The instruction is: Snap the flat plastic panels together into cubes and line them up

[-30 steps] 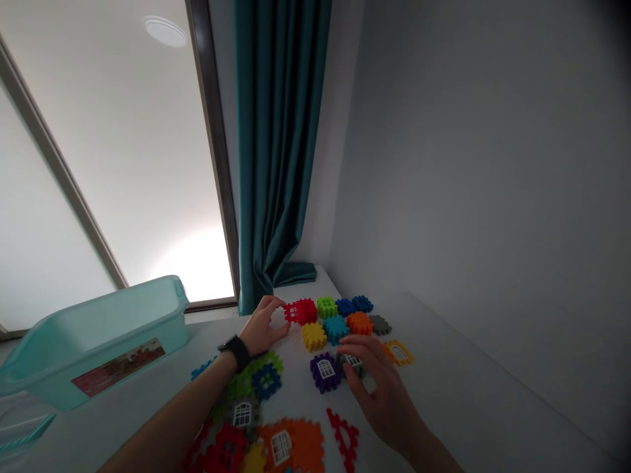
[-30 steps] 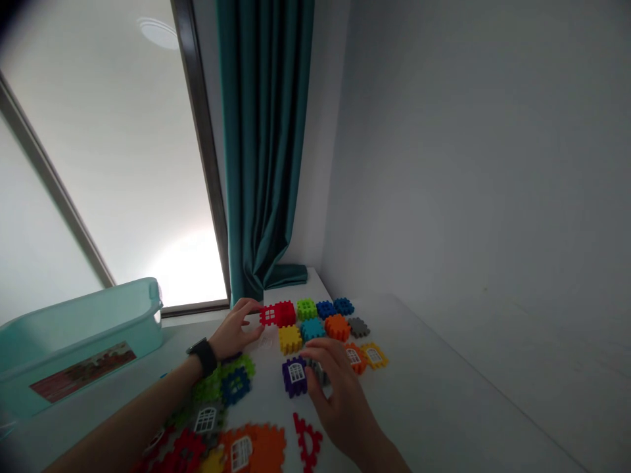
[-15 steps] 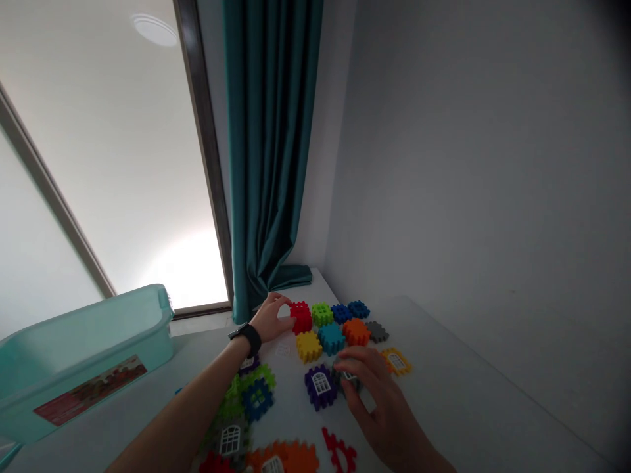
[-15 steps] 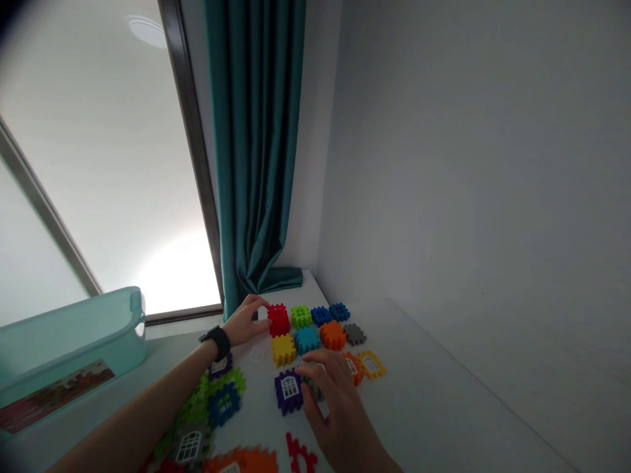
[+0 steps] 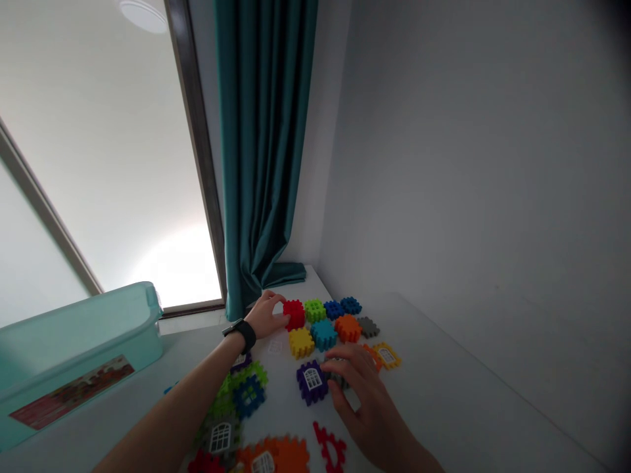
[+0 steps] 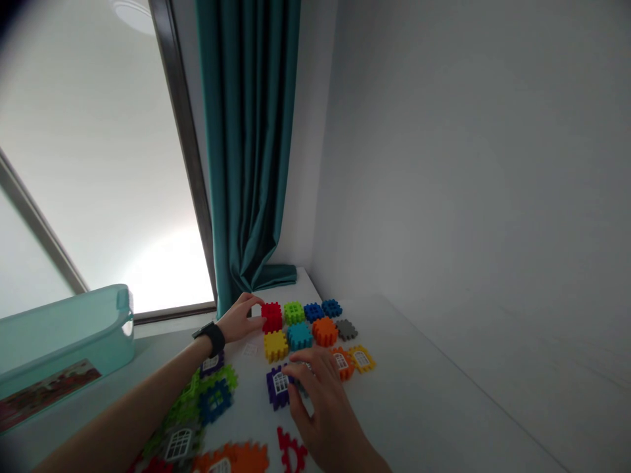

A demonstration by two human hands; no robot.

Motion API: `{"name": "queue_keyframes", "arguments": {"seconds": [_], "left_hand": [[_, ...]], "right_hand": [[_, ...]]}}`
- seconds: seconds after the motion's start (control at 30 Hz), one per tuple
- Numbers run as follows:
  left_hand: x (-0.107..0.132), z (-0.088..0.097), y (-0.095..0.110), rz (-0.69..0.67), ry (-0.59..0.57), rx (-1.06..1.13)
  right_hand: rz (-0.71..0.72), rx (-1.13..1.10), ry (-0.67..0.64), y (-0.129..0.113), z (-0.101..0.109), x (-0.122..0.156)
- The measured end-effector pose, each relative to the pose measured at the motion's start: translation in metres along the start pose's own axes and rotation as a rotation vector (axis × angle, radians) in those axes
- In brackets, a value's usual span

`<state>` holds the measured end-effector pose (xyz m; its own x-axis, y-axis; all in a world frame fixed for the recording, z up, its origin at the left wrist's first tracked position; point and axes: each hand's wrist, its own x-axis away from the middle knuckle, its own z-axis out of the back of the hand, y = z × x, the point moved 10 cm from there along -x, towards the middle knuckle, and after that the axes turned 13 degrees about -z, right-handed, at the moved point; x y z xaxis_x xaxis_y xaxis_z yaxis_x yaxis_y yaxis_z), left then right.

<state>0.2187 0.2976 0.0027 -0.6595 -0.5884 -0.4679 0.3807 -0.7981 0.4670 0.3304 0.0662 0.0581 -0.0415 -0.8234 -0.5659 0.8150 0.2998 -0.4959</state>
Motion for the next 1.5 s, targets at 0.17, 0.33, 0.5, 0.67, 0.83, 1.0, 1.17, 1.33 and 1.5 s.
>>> {"name": "queue_keyframes", "arguments": {"seconds": [0.17,0.33,0.5,0.67,0.83,1.0,1.17,1.33,1.5], "left_hand": [[0.001,0.001,0.002,0.004,-0.005,-0.002],[0.002,0.002,0.006,0.003,-0.008,-0.005],[0.003,0.002,0.005,0.006,-0.003,-0.005],[0.003,0.001,0.005,0.002,0.002,-0.002],[0.004,-0.001,0.003,0.003,0.002,-0.009],[0.007,0.0,0.006,-0.006,-0.004,-0.022],[0.013,0.009,0.019,-0.043,0.01,-0.052],[0.021,0.015,0.039,-0.106,-0.003,-0.088],[0.041,0.019,0.061,-0.161,-0.067,-0.112]], "right_hand": [[0.002,-0.004,-0.007,0.001,-0.001,0.0],[0.011,0.005,-0.015,0.0,-0.001,-0.001],[-0.002,0.014,-0.014,0.0,-0.002,0.0],[-0.004,0.009,-0.022,-0.002,-0.003,0.0],[0.003,0.009,-0.025,-0.004,-0.003,0.0],[0.005,0.009,-0.024,-0.005,-0.003,-0.001],[0.016,0.01,-0.012,-0.007,-0.003,0.0],[0.002,0.011,-0.019,-0.007,-0.006,0.002],[0.021,-0.004,-0.032,-0.011,-0.016,0.004]]}}
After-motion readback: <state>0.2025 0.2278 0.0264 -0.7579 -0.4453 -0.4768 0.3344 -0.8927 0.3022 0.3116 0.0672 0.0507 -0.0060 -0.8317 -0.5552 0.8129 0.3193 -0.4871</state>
